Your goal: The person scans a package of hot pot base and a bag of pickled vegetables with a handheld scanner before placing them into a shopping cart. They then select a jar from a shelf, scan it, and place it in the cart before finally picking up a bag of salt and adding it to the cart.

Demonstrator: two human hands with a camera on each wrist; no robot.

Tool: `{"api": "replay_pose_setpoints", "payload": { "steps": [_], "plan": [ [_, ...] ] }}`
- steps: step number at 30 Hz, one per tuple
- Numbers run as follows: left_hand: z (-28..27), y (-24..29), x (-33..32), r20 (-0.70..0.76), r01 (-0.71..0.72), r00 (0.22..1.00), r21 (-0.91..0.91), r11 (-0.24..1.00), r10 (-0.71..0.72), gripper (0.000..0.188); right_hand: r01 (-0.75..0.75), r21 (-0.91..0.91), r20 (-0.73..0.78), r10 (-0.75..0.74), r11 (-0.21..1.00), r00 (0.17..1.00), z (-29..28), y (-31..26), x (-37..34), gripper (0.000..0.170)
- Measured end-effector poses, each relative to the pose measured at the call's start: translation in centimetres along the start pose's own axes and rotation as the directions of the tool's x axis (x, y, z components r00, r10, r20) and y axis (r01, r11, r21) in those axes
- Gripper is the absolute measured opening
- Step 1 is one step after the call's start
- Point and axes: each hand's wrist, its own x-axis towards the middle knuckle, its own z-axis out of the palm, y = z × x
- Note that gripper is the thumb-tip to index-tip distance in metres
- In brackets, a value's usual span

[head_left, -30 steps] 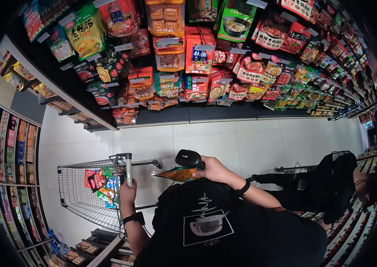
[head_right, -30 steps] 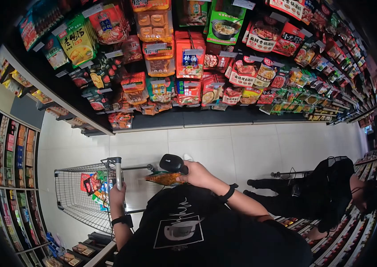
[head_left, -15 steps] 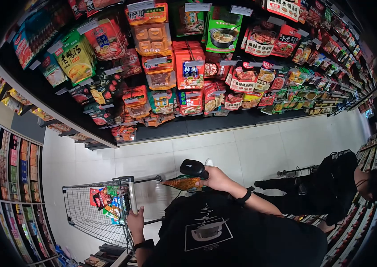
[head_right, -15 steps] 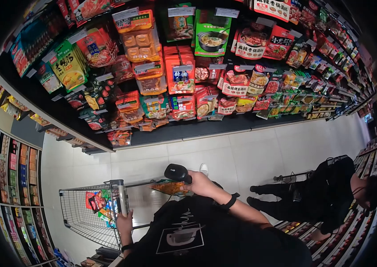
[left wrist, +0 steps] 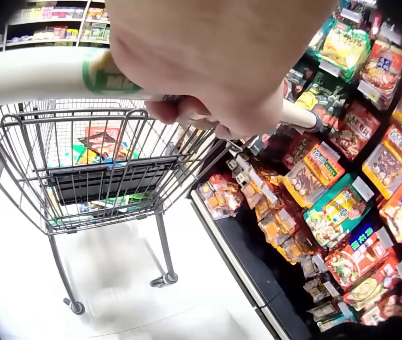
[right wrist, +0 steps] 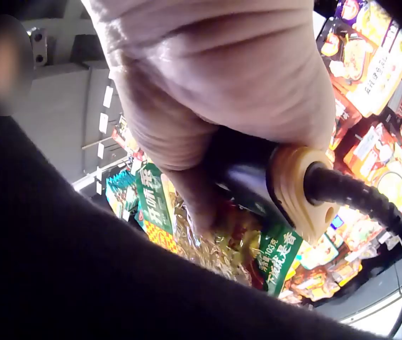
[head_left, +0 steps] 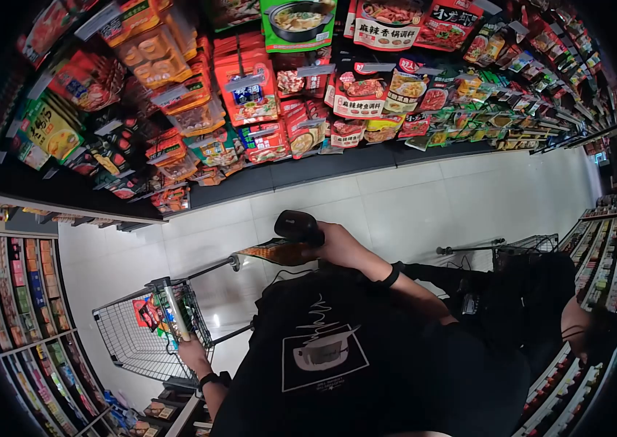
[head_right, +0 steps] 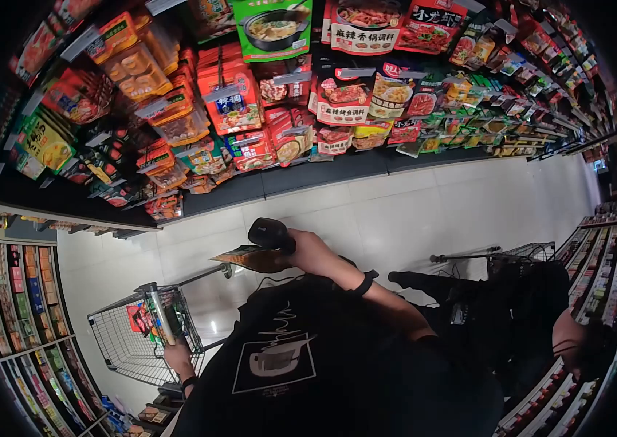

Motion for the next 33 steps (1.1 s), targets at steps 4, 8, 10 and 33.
{"api": "replay_pose_setpoints", "payload": {
  "steps": [4,8,10,33],
  "plan": [
    [-0.5,5.6,-1.5,0.0,0.014,1.0,-0.026,1.0,-0.014,0.045,0.03,0.077,-0.016,-0.029,0.997,0.999,-6.5,2.3,0.8,0.064],
    [-0.2,10.2,-2.9,-0.026,0.033,0.999,-0.061,0.998,-0.034,0.042,-0.085,0.02,-0.016,0.085,0.996,0.996,-13.3,3.4,0.4,0.063],
    [-0.3,12.3,-3.6,-0.002,0.043,0.999,-0.037,0.998,-0.043,0.042,-0.073,0.133,-0.034,0.078,0.988,0.996,-15.6,5.7,0.1,0.062],
    [3.4,36.6,-13.0,-0.009,0.097,0.995,0.014,0.995,-0.097,0.04,-0.142,0.002,-0.177,0.14,0.99,0.974,-45.3,13.0,3.4,0.059]
  ]
}}
